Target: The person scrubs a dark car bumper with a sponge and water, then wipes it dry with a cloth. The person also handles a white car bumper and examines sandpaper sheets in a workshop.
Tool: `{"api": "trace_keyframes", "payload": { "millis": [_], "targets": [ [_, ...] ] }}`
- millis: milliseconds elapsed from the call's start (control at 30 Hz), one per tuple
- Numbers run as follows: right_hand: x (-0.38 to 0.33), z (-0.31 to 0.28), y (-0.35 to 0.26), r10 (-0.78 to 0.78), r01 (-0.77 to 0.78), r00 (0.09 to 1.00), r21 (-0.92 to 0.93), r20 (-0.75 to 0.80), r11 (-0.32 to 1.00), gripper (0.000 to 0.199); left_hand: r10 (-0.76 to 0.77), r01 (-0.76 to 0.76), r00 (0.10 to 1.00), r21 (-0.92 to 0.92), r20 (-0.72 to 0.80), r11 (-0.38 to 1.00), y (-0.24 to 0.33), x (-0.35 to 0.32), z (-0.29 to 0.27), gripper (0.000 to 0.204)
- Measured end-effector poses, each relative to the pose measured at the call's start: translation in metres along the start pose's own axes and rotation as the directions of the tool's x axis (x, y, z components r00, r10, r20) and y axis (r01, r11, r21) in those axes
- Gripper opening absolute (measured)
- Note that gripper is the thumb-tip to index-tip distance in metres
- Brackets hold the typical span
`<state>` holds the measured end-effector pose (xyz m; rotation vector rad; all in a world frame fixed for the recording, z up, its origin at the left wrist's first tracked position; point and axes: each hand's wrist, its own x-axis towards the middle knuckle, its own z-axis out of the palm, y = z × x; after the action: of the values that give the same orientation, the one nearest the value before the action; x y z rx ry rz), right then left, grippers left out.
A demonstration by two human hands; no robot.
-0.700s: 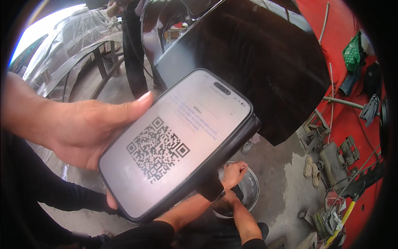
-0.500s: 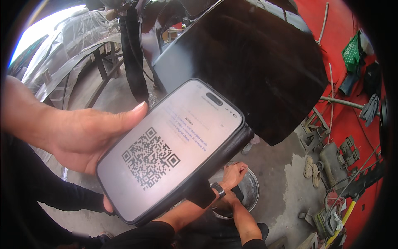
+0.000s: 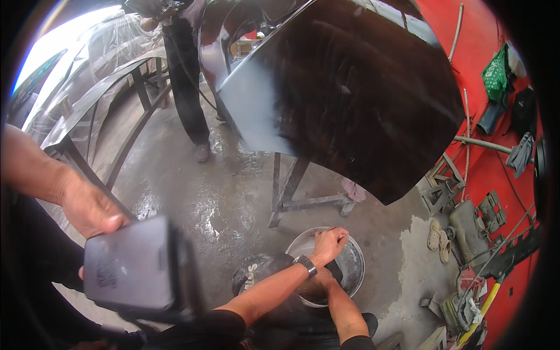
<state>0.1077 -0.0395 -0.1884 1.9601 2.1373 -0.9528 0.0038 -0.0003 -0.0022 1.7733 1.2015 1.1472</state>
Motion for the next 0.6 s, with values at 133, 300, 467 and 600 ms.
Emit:
{"api": "trace_keyframes", "payload": {
  "millis": [133, 300, 467, 600],
  "targets": [
    [0.003, 0.003, 0.003, -0.056, 0.057, 0.997, -0.021, 0.06, 0.998, 0.049, -0.017, 0.017, 1.0, 0.002, 0.013, 1.0, 0.0, -0.001, -0.003, 0.017],
    [-0.004, -0.008, -0.002, -0.03, 0.028, 0.994, 0.021, 0.103, 0.999, 0.059, -0.032, 0.032, 0.999, -0.028, 0.004, 0.999, -0.002, -0.004, -0.003, 0.017],
    [-0.008, -0.02, 0.0, 0.019, -0.031, 0.983, 0.064, 0.185, 0.997, 0.071, -0.014, 0.014, 1.0, 0.008, 0.001, 1.0, 0.012, -0.001, -0.004, 0.02],
    [-0.017, -0.02, -0.008, -0.107, 0.107, 0.994, 0.033, 0.001, 0.994, 0.06, -0.024, 0.024, 1.0, 0.015, -0.014, 1.0, 0.014, -0.001, -0.009, 0.018]
  ]
}}
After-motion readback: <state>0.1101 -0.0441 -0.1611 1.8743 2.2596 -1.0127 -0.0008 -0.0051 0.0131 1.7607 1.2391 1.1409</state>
